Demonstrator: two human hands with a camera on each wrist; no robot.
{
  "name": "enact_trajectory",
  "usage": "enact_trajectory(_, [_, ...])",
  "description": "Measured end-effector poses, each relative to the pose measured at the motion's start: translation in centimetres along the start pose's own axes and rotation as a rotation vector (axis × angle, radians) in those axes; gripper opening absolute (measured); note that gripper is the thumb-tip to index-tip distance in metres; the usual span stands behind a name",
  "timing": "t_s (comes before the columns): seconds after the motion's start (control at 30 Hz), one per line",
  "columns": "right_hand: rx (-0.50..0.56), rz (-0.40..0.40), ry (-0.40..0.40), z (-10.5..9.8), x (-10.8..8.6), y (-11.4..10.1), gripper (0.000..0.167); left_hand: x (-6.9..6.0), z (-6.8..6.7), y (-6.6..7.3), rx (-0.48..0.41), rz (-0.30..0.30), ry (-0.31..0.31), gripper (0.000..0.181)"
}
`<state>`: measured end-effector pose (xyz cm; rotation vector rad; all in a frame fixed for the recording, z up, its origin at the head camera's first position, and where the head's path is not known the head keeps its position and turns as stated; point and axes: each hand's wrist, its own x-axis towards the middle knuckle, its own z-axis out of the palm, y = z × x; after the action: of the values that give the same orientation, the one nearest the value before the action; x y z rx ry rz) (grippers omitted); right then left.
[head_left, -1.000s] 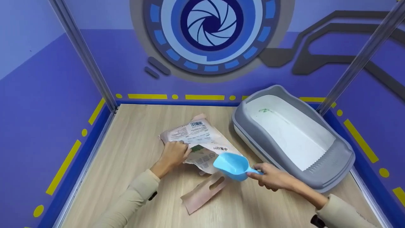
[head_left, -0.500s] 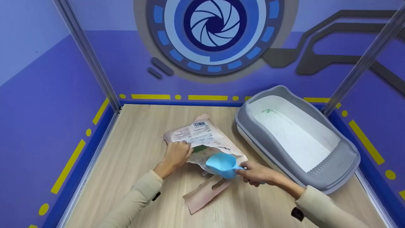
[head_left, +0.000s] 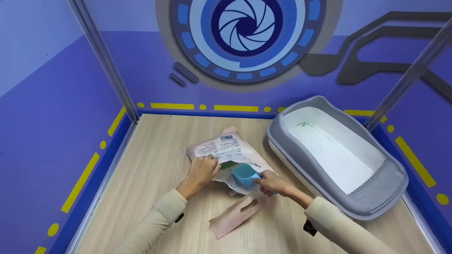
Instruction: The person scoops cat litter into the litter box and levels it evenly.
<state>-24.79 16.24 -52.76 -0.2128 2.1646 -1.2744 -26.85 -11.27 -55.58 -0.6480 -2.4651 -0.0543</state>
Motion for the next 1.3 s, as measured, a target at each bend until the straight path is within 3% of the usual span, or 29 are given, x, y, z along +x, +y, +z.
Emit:
enact_trajectory(0.23, [-0.013,-0.037,0.079,1.9,1.7,0.0,0.027,0.3,0.4,0.1,0.037,0.005,0.023,0.025])
enact_trajectory(0.47, [-0.002,-0.049,0.085,2.4,2.6,-0.1,0.023,0.5,0.3,0.1,0.026,-0.005,-0.016,0.024])
enact_trajectory(0.7, [-0.089,-0.062,0.149,2.8,3.2,0.0,0.019,0.0,0.7,0.4,-0.041,-0.037,-0.037,0.023])
enact_trajectory(0.83, [-0.13,-0.063,0.17,3.4,3.2,0.8,0.018,-0.7,1.4,1.0,-0.08,-0.019,-0.055,0.023])
enact_trajectory(1.07, [-0.133,-0.082,0.177,4.0,3.5,1.6,0.017,-1.8,1.3,1.8,-0.035,0.018,-0.066,0.023])
enact_trajectory(1.3, [-0.06,-0.082,0.174,4.2,4.0,1.3,0.021,-1.2,0.7,1.6,0.002,-0.002,-0.047,0.022])
